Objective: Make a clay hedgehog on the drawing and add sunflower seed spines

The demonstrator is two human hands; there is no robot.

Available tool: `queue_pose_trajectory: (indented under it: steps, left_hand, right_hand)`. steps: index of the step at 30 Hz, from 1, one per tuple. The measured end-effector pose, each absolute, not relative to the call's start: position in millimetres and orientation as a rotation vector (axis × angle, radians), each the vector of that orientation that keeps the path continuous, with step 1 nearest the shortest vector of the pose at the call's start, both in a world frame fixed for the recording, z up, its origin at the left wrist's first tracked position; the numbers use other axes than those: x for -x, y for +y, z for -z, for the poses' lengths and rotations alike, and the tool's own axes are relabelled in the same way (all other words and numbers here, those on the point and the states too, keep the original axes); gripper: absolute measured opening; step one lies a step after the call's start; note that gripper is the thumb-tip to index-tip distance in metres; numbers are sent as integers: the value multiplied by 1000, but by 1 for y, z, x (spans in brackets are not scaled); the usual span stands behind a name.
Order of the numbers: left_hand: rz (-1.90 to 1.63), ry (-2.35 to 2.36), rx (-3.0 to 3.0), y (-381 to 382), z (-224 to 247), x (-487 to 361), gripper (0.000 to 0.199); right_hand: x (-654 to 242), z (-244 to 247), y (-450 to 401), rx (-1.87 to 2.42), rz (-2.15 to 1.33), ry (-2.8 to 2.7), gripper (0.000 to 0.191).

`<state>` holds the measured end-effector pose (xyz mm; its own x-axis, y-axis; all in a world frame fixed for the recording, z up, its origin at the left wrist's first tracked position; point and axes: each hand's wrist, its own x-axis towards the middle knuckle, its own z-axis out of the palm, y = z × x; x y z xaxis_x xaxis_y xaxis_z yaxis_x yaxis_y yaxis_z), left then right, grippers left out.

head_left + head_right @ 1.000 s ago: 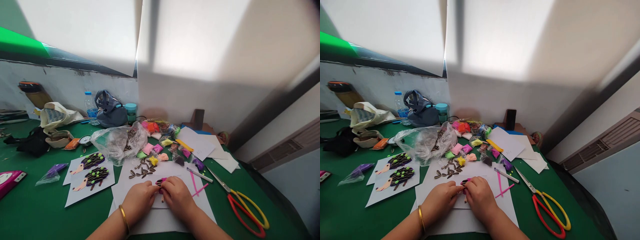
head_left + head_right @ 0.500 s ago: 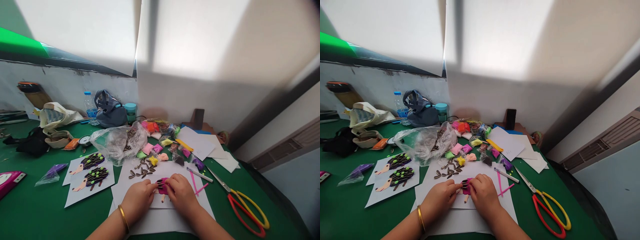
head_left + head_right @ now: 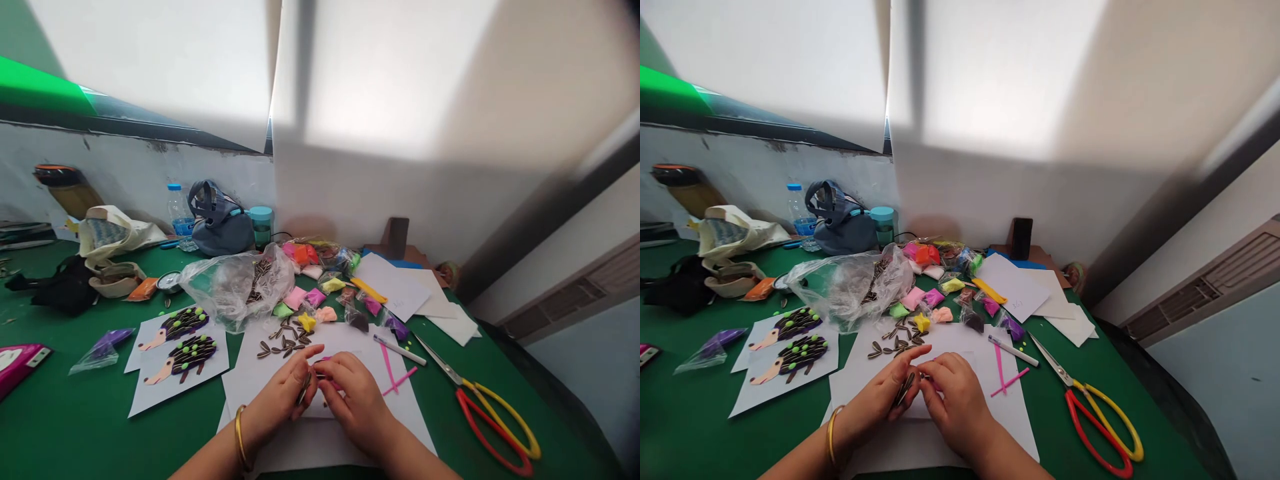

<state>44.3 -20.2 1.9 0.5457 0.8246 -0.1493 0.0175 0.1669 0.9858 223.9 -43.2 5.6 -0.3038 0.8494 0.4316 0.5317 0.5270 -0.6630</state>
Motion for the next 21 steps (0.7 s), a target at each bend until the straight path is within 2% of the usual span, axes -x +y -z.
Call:
queue_pose_trajectory:
  steps: [8,10,15,19,21]
  left_hand:
    - [-637,810,-1330,-22,-2,-45,70]
    - [-619,821,-1322,-19,-1,-45,64]
    - [-729,924,-1525,-14,-1,-47,34]
    - [-726,979,-1631,-13,0,-47,29]
    - [-720,1034,-1669,-12,0,-45,28]
  right_hand:
    - [-212,-9,-43,1142,-662,-1928,11]
    - [-217,-8,-42,1169,-665,-1879,13]
    - [-229,-6,-42,1232,-698,-1763,9]
    - [-230,-10,-43,1104,-647,-1957,26]
    - [-230,-12,-43,1078,-595,-2050,28]
